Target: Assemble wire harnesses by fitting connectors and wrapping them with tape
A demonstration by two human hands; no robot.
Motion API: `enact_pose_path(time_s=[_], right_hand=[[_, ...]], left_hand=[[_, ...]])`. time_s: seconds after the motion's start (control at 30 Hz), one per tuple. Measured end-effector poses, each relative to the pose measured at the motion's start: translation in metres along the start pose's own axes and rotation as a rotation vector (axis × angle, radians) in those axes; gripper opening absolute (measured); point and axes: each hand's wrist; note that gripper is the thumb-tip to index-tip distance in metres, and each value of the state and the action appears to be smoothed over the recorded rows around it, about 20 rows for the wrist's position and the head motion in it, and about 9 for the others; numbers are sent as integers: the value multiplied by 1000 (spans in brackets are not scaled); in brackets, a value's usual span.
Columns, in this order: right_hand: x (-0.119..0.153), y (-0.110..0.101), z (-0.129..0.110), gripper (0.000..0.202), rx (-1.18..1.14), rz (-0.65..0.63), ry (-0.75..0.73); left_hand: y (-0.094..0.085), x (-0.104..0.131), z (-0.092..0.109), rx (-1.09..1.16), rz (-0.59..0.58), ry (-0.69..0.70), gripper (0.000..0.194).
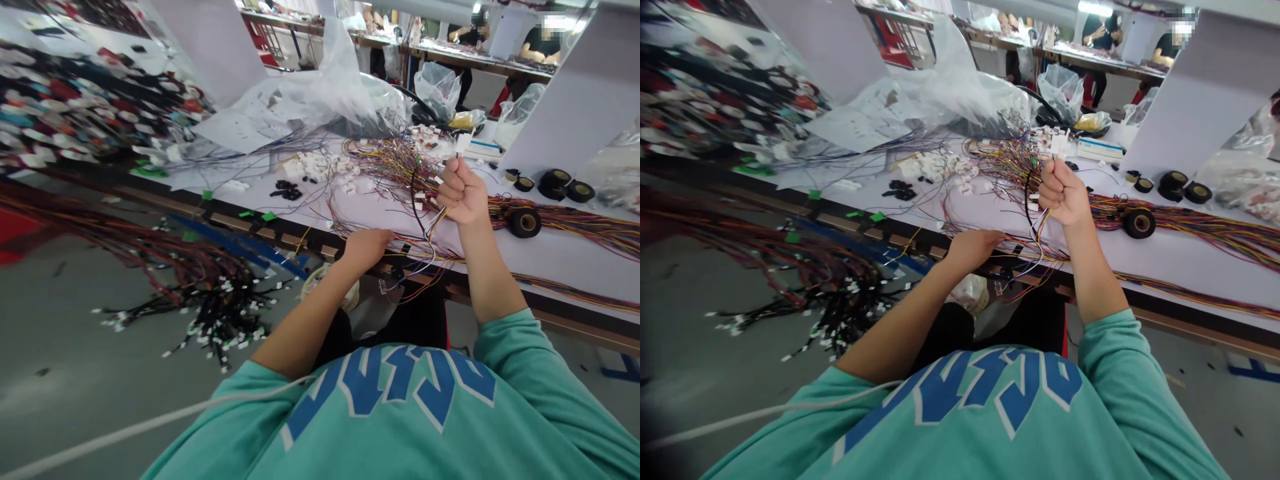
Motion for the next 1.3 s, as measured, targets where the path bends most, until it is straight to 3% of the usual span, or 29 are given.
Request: enact_pose_path(time_s=[0.17,0.3,0.37,0.43,0.47,0.53,0.63,0.7,0.8,1.0,1.3], right_hand=[[8,-11,2,36,183,74,35],[9,-6,2,31,126,100,-21],[6,4,2,27,62,81,-50],[2,18,3,24,11,25,-61],[0,25,4,24,6,-5,-58],[-3,39,6,25,33,-54,-41],[-3,52,9,28,110,-83,-18],[-1,57,9,30,158,-83,-20],[3,62,7,30,217,-118,-23],[-1,79,6,24,360,-237,67],[-35,102,34,24,730,-265,87]], left_hand=[[-9,-10,-15,85,-18,-22,38],[-25,-25,-54,368,-223,-4,21],[-31,-29,-62,502,-56,-141,16],[-34,-28,-53,782,149,-181,20],[-34,-27,-42,1002,180,-132,24],[-33,-23,-13,1371,127,65,30],[-36,-21,23,1596,142,262,30],[-43,-22,30,1624,249,257,31],[-60,-21,19,1579,330,201,33],[-82,-15,-17,1444,148,205,16],[-70,-28,-59,1461,53,28,17]])
Point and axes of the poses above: each hand's wrist, its own x-axis away from the middle knuckle, its own y-axis out of the palm, z = x × y, and after that the axes turned 8 degrees about -y, right-handed
